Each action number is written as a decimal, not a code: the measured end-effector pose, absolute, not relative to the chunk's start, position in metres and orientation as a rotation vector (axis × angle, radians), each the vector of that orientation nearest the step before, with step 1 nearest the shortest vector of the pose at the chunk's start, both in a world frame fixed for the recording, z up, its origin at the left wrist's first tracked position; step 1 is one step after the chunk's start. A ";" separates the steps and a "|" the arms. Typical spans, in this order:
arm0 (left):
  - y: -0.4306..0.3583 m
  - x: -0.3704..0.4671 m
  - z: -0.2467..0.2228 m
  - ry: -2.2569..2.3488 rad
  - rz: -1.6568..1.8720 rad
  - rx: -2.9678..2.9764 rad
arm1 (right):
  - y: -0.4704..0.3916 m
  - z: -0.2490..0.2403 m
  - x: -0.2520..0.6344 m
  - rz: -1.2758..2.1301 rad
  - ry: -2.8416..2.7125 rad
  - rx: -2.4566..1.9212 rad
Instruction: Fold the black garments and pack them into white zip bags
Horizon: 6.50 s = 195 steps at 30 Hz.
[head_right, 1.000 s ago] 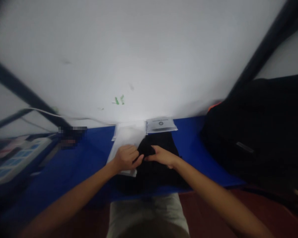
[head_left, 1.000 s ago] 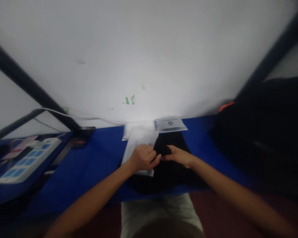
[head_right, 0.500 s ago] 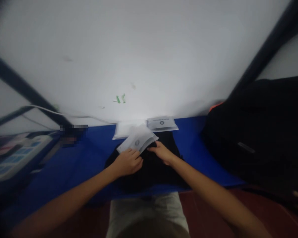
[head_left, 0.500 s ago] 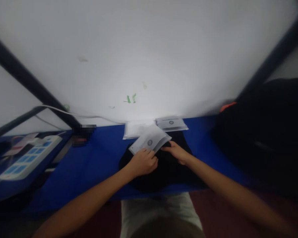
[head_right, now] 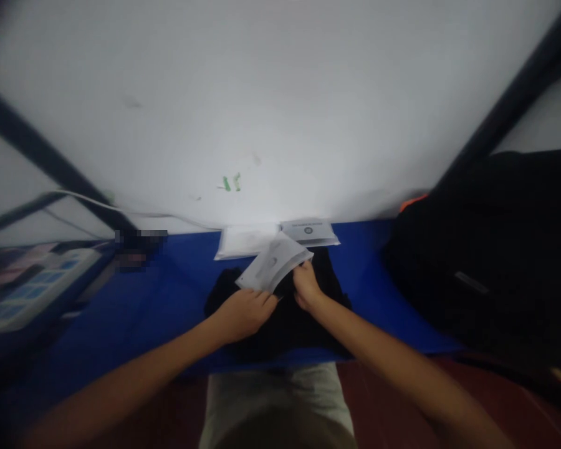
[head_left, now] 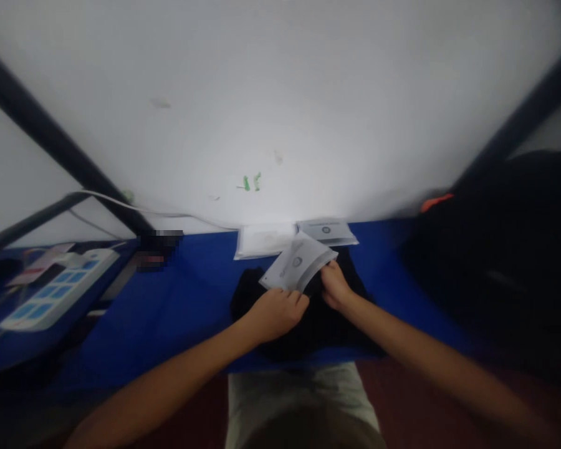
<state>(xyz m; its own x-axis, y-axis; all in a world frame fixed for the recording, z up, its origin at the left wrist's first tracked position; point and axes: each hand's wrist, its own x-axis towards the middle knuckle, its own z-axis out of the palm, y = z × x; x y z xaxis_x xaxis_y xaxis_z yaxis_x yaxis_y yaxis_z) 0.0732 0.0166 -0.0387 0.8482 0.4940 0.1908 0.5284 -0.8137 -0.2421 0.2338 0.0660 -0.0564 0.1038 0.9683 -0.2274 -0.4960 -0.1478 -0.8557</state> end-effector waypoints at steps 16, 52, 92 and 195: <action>0.011 0.085 -0.016 -0.872 -0.327 -2.642 | 0.063 -0.046 0.237 1.765 -0.608 -0.968; 0.023 0.059 -0.006 -0.869 -1.114 -2.425 | 0.034 -0.011 0.265 -0.270 -2.500 -0.831; -0.009 0.033 -0.051 -0.918 -0.724 -3.023 | 0.197 -0.063 0.330 -0.288 -2.499 -1.329; 0.004 -0.049 -0.075 -2.472 -0.714 -2.225 | 0.023 -0.035 0.370 0.292 -2.602 -1.371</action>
